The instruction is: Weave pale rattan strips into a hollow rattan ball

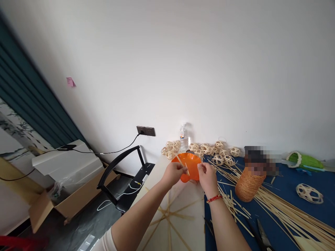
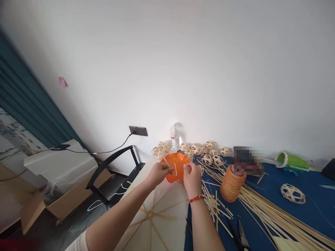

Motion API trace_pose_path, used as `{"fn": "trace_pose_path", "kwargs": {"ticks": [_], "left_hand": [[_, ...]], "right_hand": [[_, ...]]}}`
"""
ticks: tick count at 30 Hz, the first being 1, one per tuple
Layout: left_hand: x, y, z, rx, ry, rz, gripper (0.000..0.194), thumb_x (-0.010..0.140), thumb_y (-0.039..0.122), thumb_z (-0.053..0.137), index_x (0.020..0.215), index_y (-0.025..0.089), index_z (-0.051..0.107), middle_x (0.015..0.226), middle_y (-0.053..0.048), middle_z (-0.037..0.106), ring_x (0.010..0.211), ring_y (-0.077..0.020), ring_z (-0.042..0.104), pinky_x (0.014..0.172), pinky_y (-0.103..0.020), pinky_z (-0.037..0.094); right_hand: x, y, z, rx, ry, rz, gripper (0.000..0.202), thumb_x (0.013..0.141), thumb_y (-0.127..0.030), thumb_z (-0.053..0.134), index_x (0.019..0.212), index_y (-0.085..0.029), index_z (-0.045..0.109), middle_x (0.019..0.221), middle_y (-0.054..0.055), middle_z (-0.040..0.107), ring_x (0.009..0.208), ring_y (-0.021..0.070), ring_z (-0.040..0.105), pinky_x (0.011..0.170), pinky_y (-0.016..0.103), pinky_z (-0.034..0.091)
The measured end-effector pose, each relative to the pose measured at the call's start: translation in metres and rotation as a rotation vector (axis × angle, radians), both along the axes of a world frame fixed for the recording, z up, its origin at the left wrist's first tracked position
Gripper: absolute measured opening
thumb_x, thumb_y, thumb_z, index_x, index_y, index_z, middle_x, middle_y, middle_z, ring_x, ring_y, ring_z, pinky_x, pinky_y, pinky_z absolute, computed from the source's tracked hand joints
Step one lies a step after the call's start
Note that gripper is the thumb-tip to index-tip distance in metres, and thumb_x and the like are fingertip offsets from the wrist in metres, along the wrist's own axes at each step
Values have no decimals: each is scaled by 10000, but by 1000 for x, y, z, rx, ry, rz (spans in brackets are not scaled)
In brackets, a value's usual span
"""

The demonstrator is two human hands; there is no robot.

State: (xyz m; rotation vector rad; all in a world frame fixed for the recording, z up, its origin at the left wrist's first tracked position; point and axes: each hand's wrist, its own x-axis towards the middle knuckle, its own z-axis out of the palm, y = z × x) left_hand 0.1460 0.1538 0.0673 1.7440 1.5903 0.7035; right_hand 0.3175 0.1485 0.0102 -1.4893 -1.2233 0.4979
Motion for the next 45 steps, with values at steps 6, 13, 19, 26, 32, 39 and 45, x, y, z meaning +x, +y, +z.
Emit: {"fn": "trace_pose_path", "kwargs": {"ticks": [6, 13, 19, 26, 32, 39, 45], "left_hand": [[-9, -4, 5, 12, -206, 98, 304, 792, 423, 662, 657, 158, 725, 705, -56, 721, 682, -182, 613, 656, -299, 447], [-17, -9, 12, 74, -397, 197, 388, 760, 543, 666, 735, 161, 723, 817, -69, 747, 763, -203, 644, 670, -296, 462], [-20, -17, 18, 110, -561, 243, 384, 742, 553, 693, 720, 170, 719, 975, -84, 767, 924, -237, 655, 760, -306, 481], [-26, -28, 18, 54, -693, 237, 456, 683, 617, 743, 726, 163, 738, 979, -98, 758, 789, -186, 600, 684, -288, 443], [-30, -31, 10, -73, -797, 248, 533, 648, 632, 781, 879, 153, 748, 933, -111, 742, 770, -157, 593, 679, -259, 437], [-40, -37, 10, -321, -804, 224, 572, 738, 611, 714, 1001, 104, 737, 974, -175, 730, 654, -139, 602, 590, -262, 426], [-42, -45, 8, -150, -635, 214, 355, 831, 414, 625, 1071, 164, 702, 993, -109, 736, 762, -160, 626, 680, -273, 459]], "right_hand": [[-1, -2, 2, 2, 43, 18, 301, 852, -474, 551, 843, -197, 666, 883, 109, 661, 840, 271, 629, 797, 406, 511], [-4, -5, 9, -35, 177, 83, 278, 797, -488, 598, 790, -219, 669, 848, 104, 718, 811, 281, 666, 736, 400, 534], [-15, -10, 14, -161, 436, 218, 365, 781, -536, 665, 591, -225, 642, 602, 71, 688, 468, 211, 611, 412, 314, 457], [-25, -10, 14, -190, 865, 354, 335, 796, -516, 721, 804, -181, 708, 768, 105, 777, 538, 185, 703, 396, 251, 505], [-21, -12, 31, -94, 1030, 341, 266, 701, -372, 851, 793, -202, 668, 826, 71, 781, 677, 196, 756, 503, 256, 593], [-15, -31, 73, 122, 911, 239, 385, 691, -496, 858, 858, -205, 670, 838, 29, 764, 739, 159, 723, 681, 267, 595], [0, -38, 78, 139, 258, 93, 420, 874, -627, 599, 891, -213, 667, 824, 78, 759, 740, 223, 709, 716, 354, 567]]}}
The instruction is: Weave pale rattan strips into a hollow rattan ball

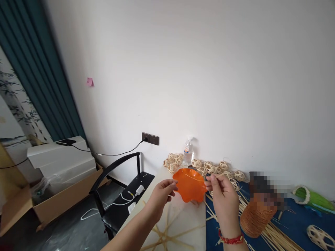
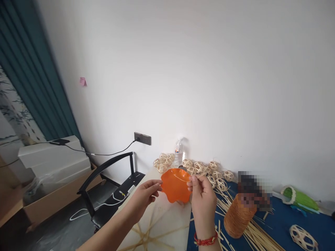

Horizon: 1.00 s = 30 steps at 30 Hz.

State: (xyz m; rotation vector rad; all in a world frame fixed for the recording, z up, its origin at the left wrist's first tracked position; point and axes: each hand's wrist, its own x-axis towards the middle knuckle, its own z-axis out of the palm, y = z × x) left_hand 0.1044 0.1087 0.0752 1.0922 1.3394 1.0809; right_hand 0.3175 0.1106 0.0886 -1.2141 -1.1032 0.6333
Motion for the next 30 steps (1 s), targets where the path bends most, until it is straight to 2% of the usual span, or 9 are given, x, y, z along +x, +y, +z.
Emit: {"fn": "trace_pose_path", "kwargs": {"ticks": [4, 7, 9, 12, 17, 21, 24, 30], "left_hand": [[13, -1, -5, 155, 240, -35, 192, 774, 263, 650, 909, 183, 761, 967, -83, 746, 878, -219, 630, 824, -330, 476], [28, 0, -9, 264, 394, -118, 219, 726, 183, 682, 909, 215, 798, 977, -68, 753, 936, -249, 629, 888, -355, 461], [37, 2, -11, 327, 465, -176, 234, 715, 182, 720, 925, 233, 809, 993, -64, 761, 985, -264, 622, 934, -362, 435], [48, 5, -12, 387, 533, -239, 151, 754, 189, 704, 849, 239, 810, 894, -50, 766, 911, -249, 621, 898, -345, 426], [53, 12, -13, 398, 562, -277, 226, 808, 147, 592, 665, 206, 756, 705, -19, 735, 740, -190, 602, 774, -285, 418], [46, 22, -14, 339, 549, -245, 209, 774, 156, 580, 620, 185, 718, 635, 0, 696, 668, -171, 588, 673, -269, 399], [36, 35, -14, 283, 508, -187, 211, 789, 199, 554, 662, 180, 721, 690, -6, 724, 704, -179, 633, 678, -266, 429], [24, 56, -20, 230, 428, -158, 202, 797, 264, 562, 739, 167, 729, 784, -34, 768, 797, -204, 698, 740, -273, 489]], "right_hand": [[-1, 8, -15, -124, -179, 68, 458, 870, -671, 532, 815, -232, 649, 717, 59, 734, 639, 228, 687, 647, 341, 546], [-5, 13, -24, -154, -213, 131, 459, 842, -666, 555, 736, -229, 643, 628, 49, 704, 554, 221, 651, 567, 320, 518], [-9, 14, -26, -160, -232, 158, 431, 844, -630, 565, 716, -228, 648, 599, 41, 690, 562, 223, 652, 573, 312, 512], [-14, 12, -26, -154, -243, 178, 383, 859, -571, 564, 707, -230, 651, 669, 55, 727, 634, 236, 684, 617, 312, 525], [-20, 11, -30, -154, -229, 190, 371, 873, -549, 552, 722, -229, 665, 784, 81, 766, 730, 263, 721, 667, 328, 553], [-19, 18, -39, -159, -207, 147, 396, 861, -558, 567, 941, -197, 710, 924, 114, 776, 855, 289, 731, 788, 373, 566], [-16, 23, -43, -170, -191, 98, 473, 869, -578, 549, 1069, -174, 691, 1064, 151, 757, 977, 312, 717, 860, 410, 558], [-13, 24, -45, -160, -176, 54, 498, 888, -591, 509, 1091, -166, 672, 1123, 162, 733, 1005, 302, 711, 868, 400, 564]]}}
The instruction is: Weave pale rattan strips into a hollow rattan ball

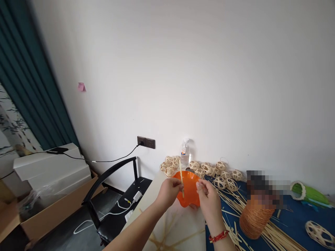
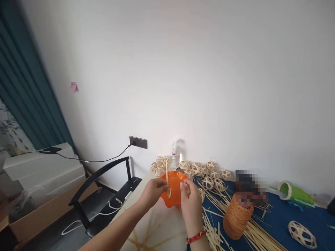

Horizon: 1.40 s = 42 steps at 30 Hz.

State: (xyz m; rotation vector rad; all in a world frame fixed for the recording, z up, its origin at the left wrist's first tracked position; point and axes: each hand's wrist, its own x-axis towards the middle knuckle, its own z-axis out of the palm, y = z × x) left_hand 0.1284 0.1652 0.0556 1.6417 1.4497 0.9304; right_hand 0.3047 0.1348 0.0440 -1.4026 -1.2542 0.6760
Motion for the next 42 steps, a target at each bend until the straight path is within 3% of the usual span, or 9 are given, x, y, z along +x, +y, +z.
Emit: {"fn": "trace_pose_path", "kwargs": {"ticks": [10, 14, 21, 28, 37, 42], "left_hand": [[0, 5, -18, -29, 37, 40, 178, 782, 232, 577, 707, 179, 730, 750, -32, 761, 763, -208, 699, 719, -285, 478], [3, 6, -13, -28, 59, 40, 185, 782, 220, 574, 676, 179, 720, 724, -29, 755, 740, -205, 693, 711, -289, 472], [8, 8, -3, -30, 92, 15, 182, 804, 226, 570, 733, 182, 732, 779, -31, 778, 790, -203, 706, 742, -284, 481], [11, 7, -1, -42, 211, -10, 177, 772, 181, 587, 690, 182, 744, 744, -9, 754, 752, -187, 666, 702, -277, 457], [18, 13, 4, -7, 381, -68, 155, 752, 149, 641, 724, 224, 773, 814, -10, 768, 847, -215, 664, 789, -306, 444], [20, 11, 4, 3, 405, -50, 140, 758, 141, 616, 689, 189, 727, 778, -30, 749, 812, -217, 657, 754, -307, 435]], "right_hand": [[2, 1, 3, 51, -29, -49, 490, 873, -585, 512, 1041, -163, 697, 1062, 160, 729, 930, 299, 705, 824, 419, 567], [2, 1, 3, 61, -38, -66, 475, 877, -577, 513, 1032, -168, 698, 1023, 150, 735, 842, 279, 706, 780, 410, 571], [2, 2, 3, 76, -42, -80, 462, 876, -578, 511, 1002, -178, 704, 1014, 148, 734, 866, 282, 703, 779, 402, 573], [1, 2, 0, 104, -25, -86, 430, 881, -552, 538, 1014, -180, 710, 1031, 143, 736, 915, 278, 709, 812, 391, 580], [1, 5, -6, 121, -18, -94, 408, 875, -543, 553, 987, -189, 722, 1001, 134, 738, 891, 278, 712, 771, 385, 582], [0, 7, -8, 131, -19, -102, 415, 883, -539, 543, 1008, -184, 720, 1009, 133, 733, 888, 276, 703, 776, 394, 583]]}}
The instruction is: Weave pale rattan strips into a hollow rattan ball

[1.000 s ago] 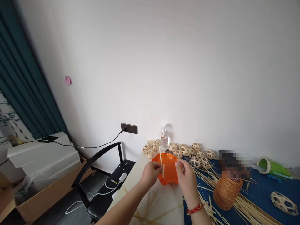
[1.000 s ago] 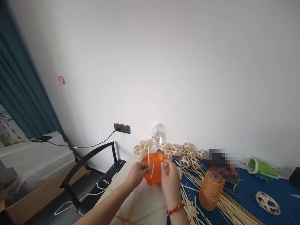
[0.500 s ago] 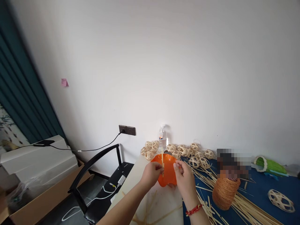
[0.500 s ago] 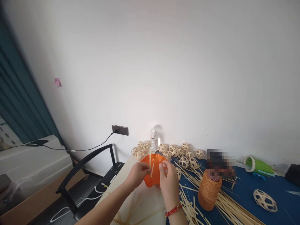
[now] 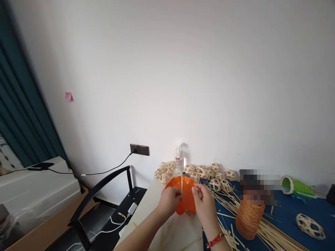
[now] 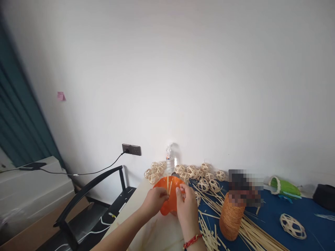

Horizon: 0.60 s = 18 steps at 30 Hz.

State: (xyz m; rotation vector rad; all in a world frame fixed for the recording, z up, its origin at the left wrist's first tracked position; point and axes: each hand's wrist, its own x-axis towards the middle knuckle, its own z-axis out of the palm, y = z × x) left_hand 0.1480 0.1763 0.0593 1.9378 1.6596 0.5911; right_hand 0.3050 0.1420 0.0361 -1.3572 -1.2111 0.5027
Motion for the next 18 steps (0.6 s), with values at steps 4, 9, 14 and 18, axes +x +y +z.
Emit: {"fn": "trace_pose_path", "kwargs": {"ticks": [4, 9, 14, 18], "left_hand": [[0, -8, 3, -12, -29, -5, 156, 771, 121, 569, 674, 192, 668, 779, -16, 759, 810, -198, 672, 753, -286, 442], [0, -17, 16, -24, -48, -28, 146, 783, 130, 552, 672, 198, 620, 744, -11, 758, 769, -193, 682, 713, -278, 438], [-1, -19, 28, -12, -31, -46, 139, 779, 148, 555, 662, 195, 612, 727, -12, 747, 746, -193, 663, 692, -283, 417], [0, -18, 26, -13, -2, -58, 150, 767, 141, 547, 676, 196, 654, 746, -12, 749, 761, -192, 660, 701, -283, 414]], "right_hand": [[0, 1, 0, -3, 2, 2, 390, 877, -515, 550, 992, -186, 725, 1014, 132, 741, 926, 281, 705, 801, 394, 585], [1, 1, -1, -8, 3, 5, 395, 879, -520, 551, 1004, -191, 730, 997, 126, 747, 915, 281, 714, 786, 387, 589], [2, 2, -4, -7, 3, -5, 427, 872, -549, 547, 1006, -188, 733, 1034, 138, 749, 927, 290, 712, 801, 396, 584], [2, 2, -3, -10, 4, -14, 418, 864, -544, 558, 993, -187, 733, 1021, 139, 752, 921, 293, 711, 805, 401, 583]]}}
